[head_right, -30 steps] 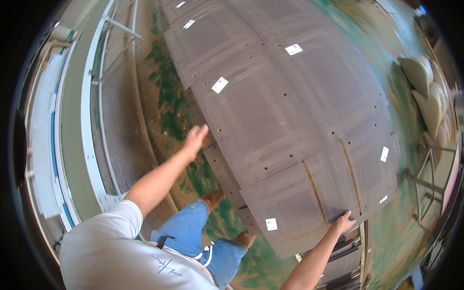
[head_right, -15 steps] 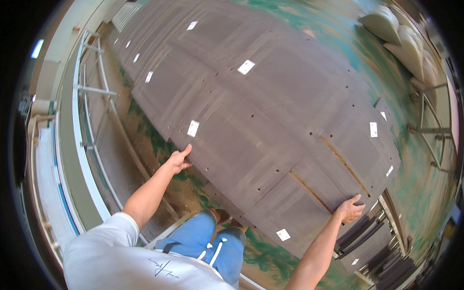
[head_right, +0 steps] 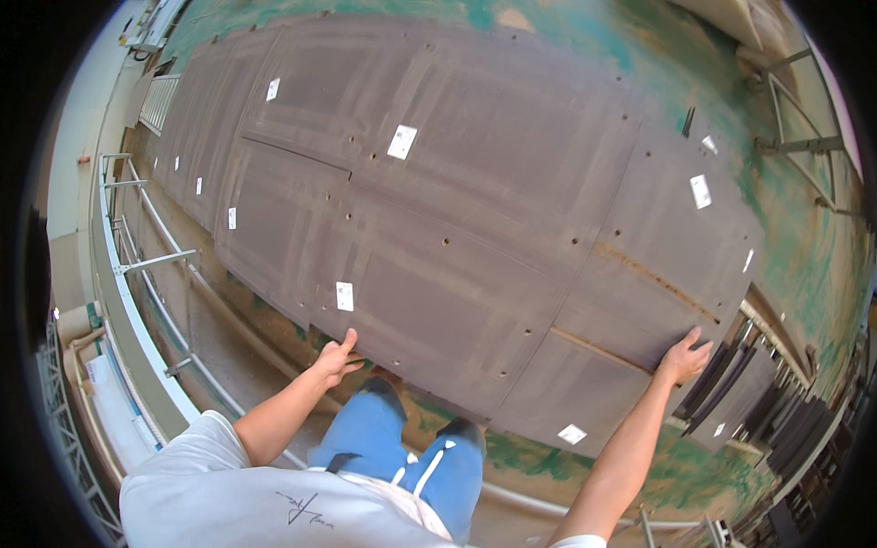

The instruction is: The person picks up wooden boards from a roller conveyor, organizes them into stacks, and feeds them into an automated edge-banding machine.

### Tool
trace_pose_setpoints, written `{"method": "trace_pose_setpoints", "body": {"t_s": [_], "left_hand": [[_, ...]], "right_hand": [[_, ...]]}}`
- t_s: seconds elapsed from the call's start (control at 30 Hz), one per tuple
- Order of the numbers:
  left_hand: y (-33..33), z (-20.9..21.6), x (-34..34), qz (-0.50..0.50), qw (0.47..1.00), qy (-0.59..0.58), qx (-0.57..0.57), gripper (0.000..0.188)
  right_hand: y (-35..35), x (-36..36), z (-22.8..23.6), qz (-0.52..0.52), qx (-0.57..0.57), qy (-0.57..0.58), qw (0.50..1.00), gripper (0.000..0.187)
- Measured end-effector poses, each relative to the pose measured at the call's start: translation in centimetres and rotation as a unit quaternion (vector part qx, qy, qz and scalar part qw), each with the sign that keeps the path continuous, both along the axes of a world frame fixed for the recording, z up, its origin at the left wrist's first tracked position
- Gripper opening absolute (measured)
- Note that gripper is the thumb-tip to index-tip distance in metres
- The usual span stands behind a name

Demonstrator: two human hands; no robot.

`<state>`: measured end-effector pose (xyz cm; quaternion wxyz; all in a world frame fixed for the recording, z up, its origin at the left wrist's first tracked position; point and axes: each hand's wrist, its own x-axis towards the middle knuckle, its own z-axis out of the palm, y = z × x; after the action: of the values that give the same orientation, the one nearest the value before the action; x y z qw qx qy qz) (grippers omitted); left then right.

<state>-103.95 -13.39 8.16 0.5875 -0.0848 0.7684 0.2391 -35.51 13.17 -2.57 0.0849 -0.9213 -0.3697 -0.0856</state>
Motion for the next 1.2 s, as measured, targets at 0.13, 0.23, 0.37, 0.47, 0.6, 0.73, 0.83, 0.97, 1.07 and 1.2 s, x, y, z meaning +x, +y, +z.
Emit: {"method": "trace_pose_setpoints", "body": {"t_s": [0.13, 0.23, 0.37, 0.47, 0.6, 0.73, 0.83, 0.97, 1.07, 1.2], "left_hand": [[-0.3, -0.2, -0.9, -0.014, 0.999, -0.048, -0.015, 0.081], [-0.3, -0.9, -1.4, -0.016, 0.998, -0.047, -0.051, 0.08], [0.3, -0.5, -2.4, -0.003, 0.997, -0.08, -0.021, 0.08], [0.5, 0.1, -2.7, 0.017, 0.995, -0.1, -0.006, 0.076], [0.8, 1.0, -4.0, -0.021, 0.993, -0.115, -0.006, 0.068], [0.8, 1.4, -5.7, -0.154, 0.981, -0.072, -0.092, 0.069], [1.7, 1.8, -6.0, -0.136, 0.982, -0.088, -0.097, 0.069], [0.7, 1.9, -5.5, -0.093, 0.991, -0.065, -0.071, 0.063], [0.6, 1.3, -4.9, -0.082, 0.994, -0.035, -0.062, 0.061], [0.5, 1.1, -4.3, -0.064, 0.996, 0.003, -0.065, 0.06]], "right_hand": [[0.6, -0.1, 0.0, -0.01, -0.025, 0.008, 1.0, 0.08], [0.4, -0.7, 0.3, 0.002, -0.025, 0.016, 1.0, 0.082], [1.7, -2.0, 1.5, -0.01, -0.04, 0.05, 0.998, 0.079], [1.9, -1.6, 1.6, -0.01, -0.007, 0.047, 0.999, 0.081], [1.7, -0.2, 1.5, -0.013, 0.002, 0.082, 0.997, 0.087], [0.9, 1.9, 0.7, -0.001, -0.006, 0.095, 0.995, 0.084], [0.5, 2.4, 0.2, 0.007, 0.007, 0.106, 0.994, 0.082], [0.8, 1.7, 0.4, -0.001, 0.018, 0.164, 0.986, 0.077], [0.8, 1.4, 1.2, -0.015, 0.058, 0.194, 0.979, 0.074], [0.9, -1.1, 1.5, -0.024, 0.037, 0.194, 0.98, 0.078]]}}
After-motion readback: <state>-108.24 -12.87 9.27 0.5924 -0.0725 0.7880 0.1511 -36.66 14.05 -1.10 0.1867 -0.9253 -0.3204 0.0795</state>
